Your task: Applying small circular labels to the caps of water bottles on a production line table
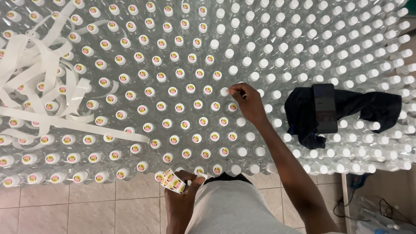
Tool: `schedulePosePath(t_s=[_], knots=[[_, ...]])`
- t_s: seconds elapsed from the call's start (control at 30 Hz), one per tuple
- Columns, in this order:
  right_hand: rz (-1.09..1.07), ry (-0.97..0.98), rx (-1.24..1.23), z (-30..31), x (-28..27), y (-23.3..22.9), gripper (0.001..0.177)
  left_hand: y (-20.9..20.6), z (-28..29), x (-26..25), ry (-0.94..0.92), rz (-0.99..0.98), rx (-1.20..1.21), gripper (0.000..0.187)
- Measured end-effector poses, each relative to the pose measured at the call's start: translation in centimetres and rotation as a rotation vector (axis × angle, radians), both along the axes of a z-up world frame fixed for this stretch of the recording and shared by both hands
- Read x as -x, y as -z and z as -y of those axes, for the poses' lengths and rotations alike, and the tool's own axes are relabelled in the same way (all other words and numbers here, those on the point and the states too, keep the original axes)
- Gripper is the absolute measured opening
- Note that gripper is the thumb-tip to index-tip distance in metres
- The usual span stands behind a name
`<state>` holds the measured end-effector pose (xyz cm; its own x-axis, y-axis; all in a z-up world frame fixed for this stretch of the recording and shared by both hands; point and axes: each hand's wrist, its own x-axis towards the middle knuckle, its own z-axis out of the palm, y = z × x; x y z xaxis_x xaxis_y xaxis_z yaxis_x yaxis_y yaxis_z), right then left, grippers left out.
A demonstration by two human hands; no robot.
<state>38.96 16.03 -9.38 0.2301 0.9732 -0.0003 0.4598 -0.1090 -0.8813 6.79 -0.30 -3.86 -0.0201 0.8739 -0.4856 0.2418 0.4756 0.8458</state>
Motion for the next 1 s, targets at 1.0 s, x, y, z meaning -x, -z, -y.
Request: schedulePosePath(t_s=[1.0], knots=[[0.550, 0.032, -0.223, 0.7, 3.2, -1.0, 0.012, -1.5, -2.1, 1.8, 0.083, 0.131, -0.106, 0.036]])
